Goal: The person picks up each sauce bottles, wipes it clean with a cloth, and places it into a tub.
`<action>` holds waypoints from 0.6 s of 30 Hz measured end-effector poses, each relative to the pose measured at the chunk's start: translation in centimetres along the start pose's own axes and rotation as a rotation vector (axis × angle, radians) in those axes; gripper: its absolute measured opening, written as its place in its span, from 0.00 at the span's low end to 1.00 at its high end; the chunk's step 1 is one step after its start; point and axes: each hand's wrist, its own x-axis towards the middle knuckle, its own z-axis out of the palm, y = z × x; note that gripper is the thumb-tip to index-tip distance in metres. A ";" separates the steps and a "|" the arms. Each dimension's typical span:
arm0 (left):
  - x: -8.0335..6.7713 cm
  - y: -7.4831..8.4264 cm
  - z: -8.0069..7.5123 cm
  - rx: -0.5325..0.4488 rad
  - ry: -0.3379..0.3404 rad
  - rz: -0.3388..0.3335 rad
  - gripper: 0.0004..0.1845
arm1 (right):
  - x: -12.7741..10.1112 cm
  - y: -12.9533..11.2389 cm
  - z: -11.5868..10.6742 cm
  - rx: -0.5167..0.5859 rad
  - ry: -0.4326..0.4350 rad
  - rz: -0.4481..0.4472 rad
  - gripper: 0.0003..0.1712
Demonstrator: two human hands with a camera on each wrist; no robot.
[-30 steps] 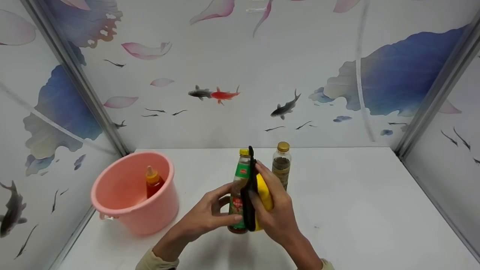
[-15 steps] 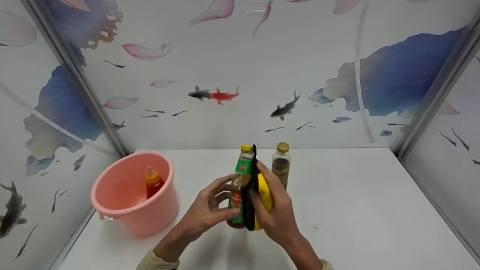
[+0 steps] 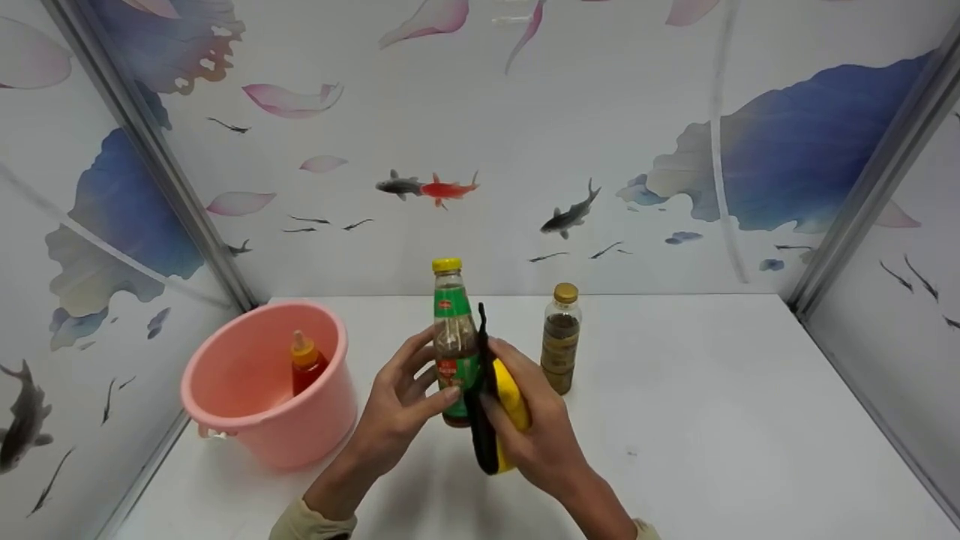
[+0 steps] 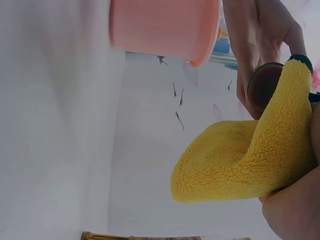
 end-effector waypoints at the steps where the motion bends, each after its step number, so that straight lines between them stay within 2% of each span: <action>1: 0.0 0.0 0.0 -0.002 0.008 -0.004 0.42 | 0.0 0.0 0.0 -0.003 -0.003 0.000 0.43; 7: -0.1 0.0 0.0 0.031 0.024 -0.036 0.39 | -0.1 0.1 0.1 -0.016 0.000 -0.004 0.44; 18: 0.0 -0.3 0.0 0.093 -0.027 -0.082 0.34 | 0.0 0.0 0.1 0.003 0.022 0.007 0.44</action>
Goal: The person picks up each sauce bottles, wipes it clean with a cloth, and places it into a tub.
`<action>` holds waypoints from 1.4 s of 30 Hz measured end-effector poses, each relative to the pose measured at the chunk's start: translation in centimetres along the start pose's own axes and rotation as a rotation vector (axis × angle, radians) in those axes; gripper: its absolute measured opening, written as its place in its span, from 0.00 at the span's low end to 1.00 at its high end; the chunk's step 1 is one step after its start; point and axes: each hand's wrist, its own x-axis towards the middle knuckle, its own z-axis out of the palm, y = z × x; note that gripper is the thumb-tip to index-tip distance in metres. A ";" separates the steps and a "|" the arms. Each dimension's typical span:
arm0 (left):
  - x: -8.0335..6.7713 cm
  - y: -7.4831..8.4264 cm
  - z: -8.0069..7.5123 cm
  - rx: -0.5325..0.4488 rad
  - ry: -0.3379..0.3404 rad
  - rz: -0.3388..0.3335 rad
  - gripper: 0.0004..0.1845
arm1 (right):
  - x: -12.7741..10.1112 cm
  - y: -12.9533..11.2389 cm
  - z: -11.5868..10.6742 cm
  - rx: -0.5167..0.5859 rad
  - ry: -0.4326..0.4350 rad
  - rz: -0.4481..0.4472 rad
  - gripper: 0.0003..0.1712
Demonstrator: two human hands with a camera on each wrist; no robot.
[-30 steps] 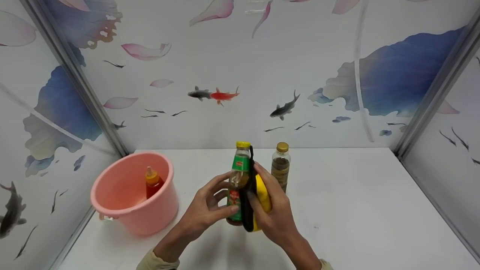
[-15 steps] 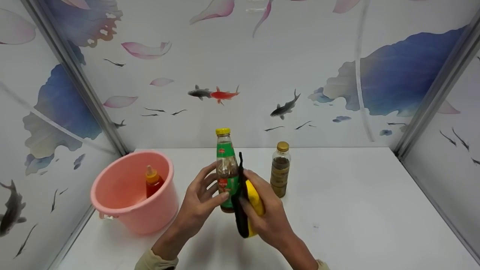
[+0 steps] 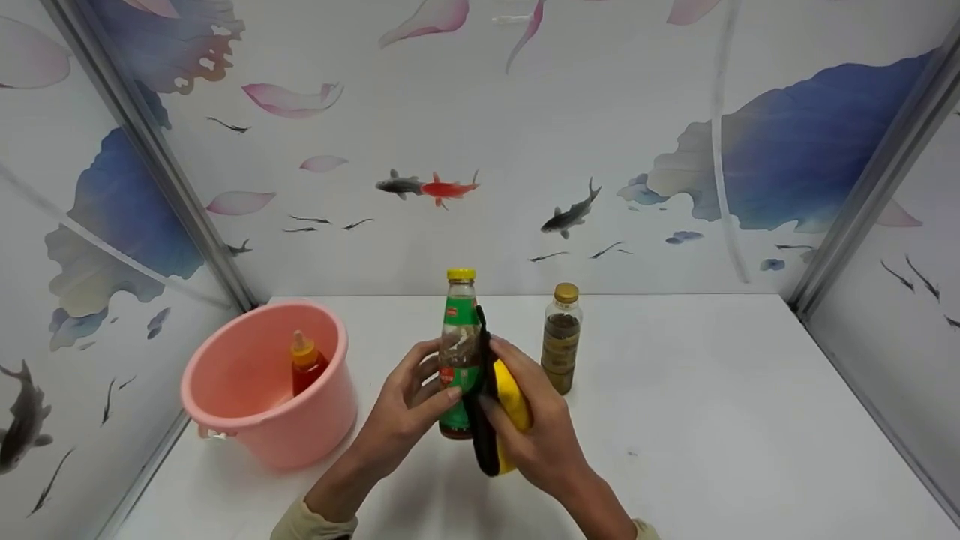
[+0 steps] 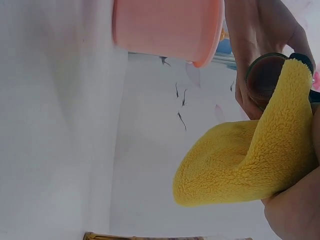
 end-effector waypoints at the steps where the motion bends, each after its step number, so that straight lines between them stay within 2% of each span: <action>1: 0.0 0.0 0.1 0.003 -0.005 -0.007 0.33 | 0.0 0.1 0.0 -0.004 0.000 -0.005 0.44; 10: -0.2 -0.3 0.5 0.017 -0.045 -0.046 0.27 | 0.0 0.3 -0.3 -0.024 0.054 -0.015 0.44; 17: -0.1 -0.4 0.2 0.018 -0.117 -0.059 0.29 | 0.2 0.1 -0.5 0.003 0.070 -0.006 0.45; 24: -0.1 -0.5 0.2 0.086 -0.145 -0.055 0.28 | 0.3 0.1 -0.5 0.013 0.110 -0.043 0.45; 28: -0.1 -0.5 0.2 0.075 -0.171 -0.086 0.30 | 0.3 0.0 -0.6 0.021 0.125 -0.038 0.45; 33: -0.2 -0.6 0.2 0.083 -0.183 -0.113 0.30 | 0.4 -0.2 -0.7 0.033 0.141 -0.057 0.46; 37: -0.2 -0.5 0.2 0.071 -0.193 -0.116 0.30 | 0.5 -0.2 -0.7 0.028 0.154 -0.099 0.46; 42: -0.2 -0.5 0.3 0.045 -0.180 -0.099 0.31 | 0.5 -0.4 -0.7 0.032 0.151 -0.107 0.46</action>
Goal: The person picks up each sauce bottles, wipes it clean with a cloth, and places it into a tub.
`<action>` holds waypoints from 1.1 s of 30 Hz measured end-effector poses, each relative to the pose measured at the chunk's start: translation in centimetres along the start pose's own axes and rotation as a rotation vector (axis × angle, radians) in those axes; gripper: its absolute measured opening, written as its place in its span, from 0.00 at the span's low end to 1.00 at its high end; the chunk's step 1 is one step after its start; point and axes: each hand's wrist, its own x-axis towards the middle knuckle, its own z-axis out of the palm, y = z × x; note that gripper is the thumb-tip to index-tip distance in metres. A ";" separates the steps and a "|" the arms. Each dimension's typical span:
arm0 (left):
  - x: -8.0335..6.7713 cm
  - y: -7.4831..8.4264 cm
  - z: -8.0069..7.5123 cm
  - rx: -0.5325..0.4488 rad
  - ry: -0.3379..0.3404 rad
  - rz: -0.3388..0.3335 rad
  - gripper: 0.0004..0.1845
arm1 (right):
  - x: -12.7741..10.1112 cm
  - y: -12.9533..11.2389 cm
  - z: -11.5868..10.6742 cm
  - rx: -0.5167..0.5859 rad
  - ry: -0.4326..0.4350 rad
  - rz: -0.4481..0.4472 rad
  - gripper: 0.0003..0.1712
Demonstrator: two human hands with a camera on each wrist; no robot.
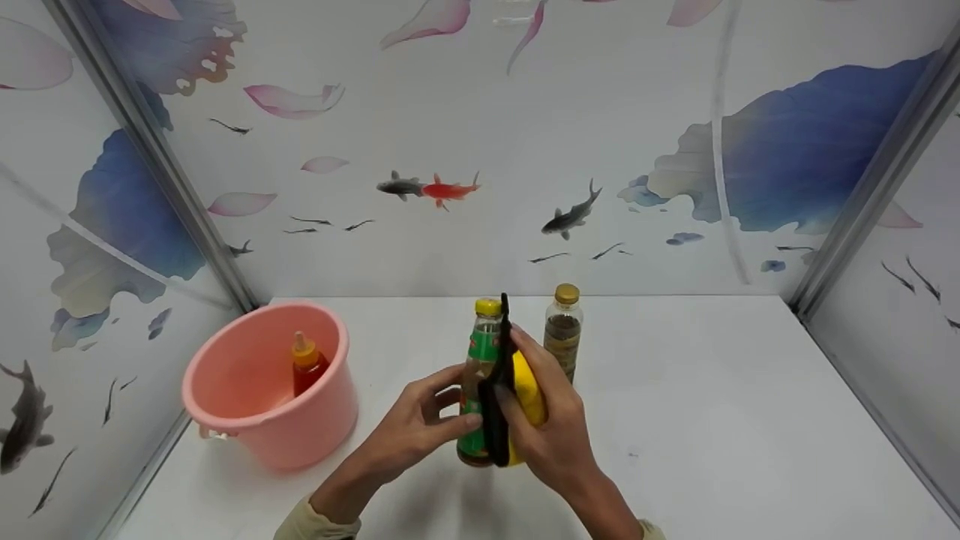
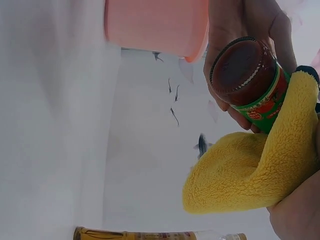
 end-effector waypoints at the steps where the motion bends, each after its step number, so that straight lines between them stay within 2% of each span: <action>1: 0.0 0.0 0.1 -0.004 0.010 0.007 0.31 | 0.0 0.0 0.0 0.003 -0.002 0.001 0.46; 6: 0.1 -0.1 0.4 -0.028 0.090 0.026 0.31 | 0.0 -0.1 0.0 0.003 -0.017 0.014 0.46; 9: 0.1 0.0 0.4 -0.044 0.143 0.029 0.30 | -0.1 -0.1 0.1 -0.002 -0.047 0.045 0.45; 13: 0.1 0.4 0.0 -0.078 0.182 0.034 0.29 | -0.3 -0.2 0.3 -0.012 -0.100 0.093 0.45; 18: 0.2 0.5 -0.3 -0.096 0.211 0.034 0.28 | -0.5 0.0 0.7 -0.020 -0.133 0.104 0.45; 23: 0.3 0.4 -0.4 -0.118 0.238 -0.001 0.31 | -0.7 0.0 0.9 -0.032 -0.140 0.079 0.45; 33: 0.2 0.5 -0.7 -0.159 0.234 -0.027 0.29 | -0.6 0.1 0.9 -0.031 -0.143 0.095 0.45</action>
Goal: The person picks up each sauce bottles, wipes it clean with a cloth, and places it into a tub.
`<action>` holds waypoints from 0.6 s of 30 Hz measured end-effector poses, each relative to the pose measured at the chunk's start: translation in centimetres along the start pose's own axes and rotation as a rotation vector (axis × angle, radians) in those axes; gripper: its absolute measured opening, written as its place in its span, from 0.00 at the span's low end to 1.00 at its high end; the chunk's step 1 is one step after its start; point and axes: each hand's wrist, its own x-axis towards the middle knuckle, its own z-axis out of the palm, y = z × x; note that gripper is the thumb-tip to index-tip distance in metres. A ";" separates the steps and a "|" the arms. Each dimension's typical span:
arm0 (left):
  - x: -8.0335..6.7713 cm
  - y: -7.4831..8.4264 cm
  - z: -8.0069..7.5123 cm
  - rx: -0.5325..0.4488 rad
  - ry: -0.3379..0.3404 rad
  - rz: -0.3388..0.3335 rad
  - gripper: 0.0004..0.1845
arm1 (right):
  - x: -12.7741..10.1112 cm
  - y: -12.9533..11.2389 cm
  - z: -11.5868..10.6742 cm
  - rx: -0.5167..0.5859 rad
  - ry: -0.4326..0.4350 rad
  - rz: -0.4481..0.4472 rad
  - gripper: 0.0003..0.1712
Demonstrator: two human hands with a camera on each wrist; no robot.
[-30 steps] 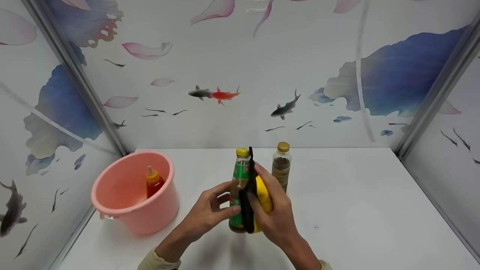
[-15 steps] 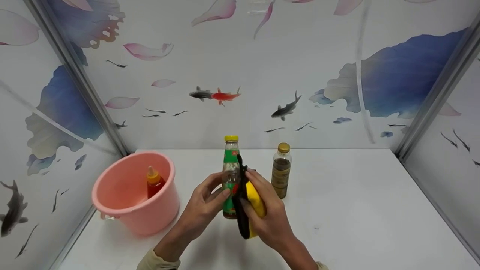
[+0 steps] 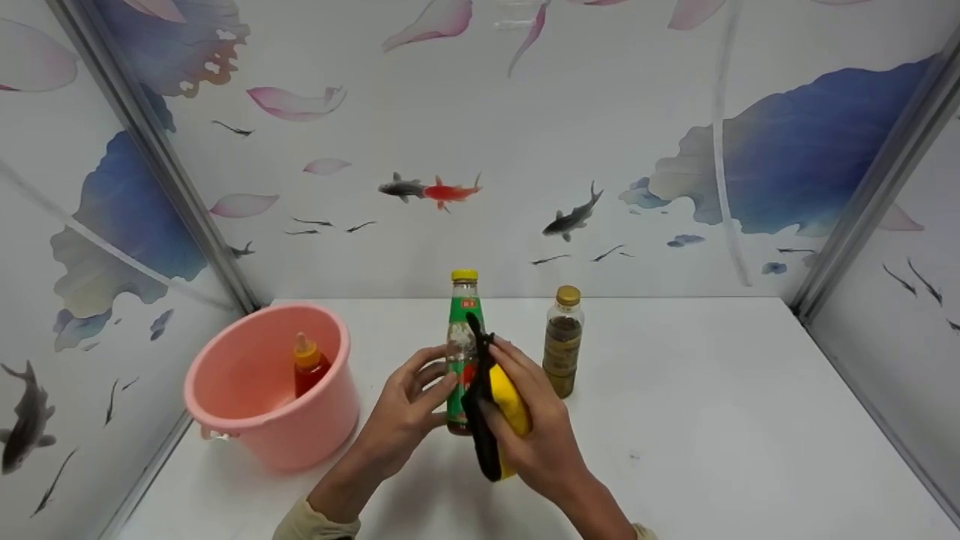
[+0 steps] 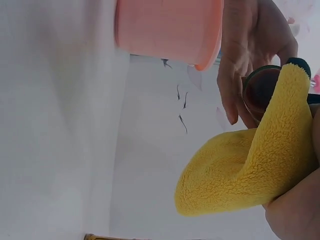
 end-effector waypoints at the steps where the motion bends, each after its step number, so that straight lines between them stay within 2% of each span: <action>1: 0.0 0.0 0.0 -0.002 -0.010 -0.002 0.28 | 0.0 0.0 0.0 -0.002 0.001 0.000 0.45; 7: 0.0 -0.1 0.1 0.033 -0.067 -0.015 0.28 | 0.1 -0.1 -0.2 0.005 0.000 -0.002 0.45; 11: 0.1 -0.3 0.3 0.073 -0.071 -0.013 0.26 | 0.0 -0.1 -0.2 0.000 -0.001 -0.012 0.45; 18: 0.1 -0.3 0.4 0.071 -0.093 -0.009 0.24 | 0.1 0.0 -0.4 -0.010 0.004 -0.001 0.45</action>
